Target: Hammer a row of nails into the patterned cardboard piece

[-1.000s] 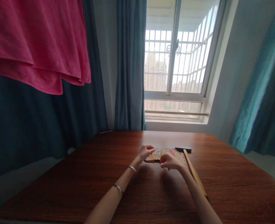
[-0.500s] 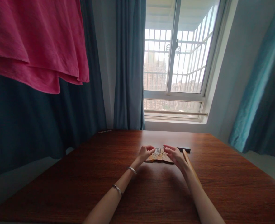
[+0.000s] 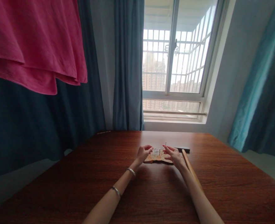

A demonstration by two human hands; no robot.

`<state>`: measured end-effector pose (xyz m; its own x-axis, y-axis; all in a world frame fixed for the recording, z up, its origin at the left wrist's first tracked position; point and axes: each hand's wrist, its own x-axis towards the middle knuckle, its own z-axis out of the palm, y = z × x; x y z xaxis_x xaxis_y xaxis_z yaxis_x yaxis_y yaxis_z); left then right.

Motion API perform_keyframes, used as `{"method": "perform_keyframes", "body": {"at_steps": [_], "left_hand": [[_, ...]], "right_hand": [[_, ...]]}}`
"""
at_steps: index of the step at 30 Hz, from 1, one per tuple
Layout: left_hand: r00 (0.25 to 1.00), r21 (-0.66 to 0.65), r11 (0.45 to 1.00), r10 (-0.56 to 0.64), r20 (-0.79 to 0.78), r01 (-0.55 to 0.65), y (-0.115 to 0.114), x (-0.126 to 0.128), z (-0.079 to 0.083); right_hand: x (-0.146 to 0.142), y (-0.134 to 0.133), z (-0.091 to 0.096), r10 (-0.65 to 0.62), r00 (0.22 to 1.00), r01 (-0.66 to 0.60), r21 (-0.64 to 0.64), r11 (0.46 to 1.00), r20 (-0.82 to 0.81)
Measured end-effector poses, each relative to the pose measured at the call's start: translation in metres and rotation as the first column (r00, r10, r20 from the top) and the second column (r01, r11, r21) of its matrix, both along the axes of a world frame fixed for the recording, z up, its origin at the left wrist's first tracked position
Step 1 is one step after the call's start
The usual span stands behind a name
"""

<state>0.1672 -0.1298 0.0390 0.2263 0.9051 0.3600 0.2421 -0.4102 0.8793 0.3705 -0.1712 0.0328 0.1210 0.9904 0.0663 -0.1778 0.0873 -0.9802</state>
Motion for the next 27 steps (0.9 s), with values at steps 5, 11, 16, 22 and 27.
{"method": "perform_keyframes", "body": {"at_steps": [5,11,16,22,27], "left_hand": [[0.998,0.051,0.998,0.045,0.038,-0.047,0.016,0.003,0.004],[0.998,0.087,0.996,0.021,-0.063,-0.015,0.048,0.013,0.017],[0.986,0.034,0.996,-0.08,-0.149,0.086,0.069,0.019,0.019],[0.958,0.042,0.99,-0.121,-0.261,0.136,0.075,0.031,0.02],[0.931,0.076,0.983,-0.135,-0.34,0.17,0.073,0.037,0.018]], "right_hand": [[0.004,0.013,-0.005,-0.038,0.985,0.04,-0.007,0.999,0.169],[0.007,0.04,-0.02,-0.073,0.957,0.069,0.025,0.997,0.282],[0.005,0.049,-0.026,-0.136,0.894,0.098,0.109,0.989,0.427],[0.006,0.047,-0.025,-0.219,0.78,0.097,0.232,0.968,0.586],[0.004,0.051,-0.032,-0.266,0.731,0.086,0.302,0.949,0.628]]}}
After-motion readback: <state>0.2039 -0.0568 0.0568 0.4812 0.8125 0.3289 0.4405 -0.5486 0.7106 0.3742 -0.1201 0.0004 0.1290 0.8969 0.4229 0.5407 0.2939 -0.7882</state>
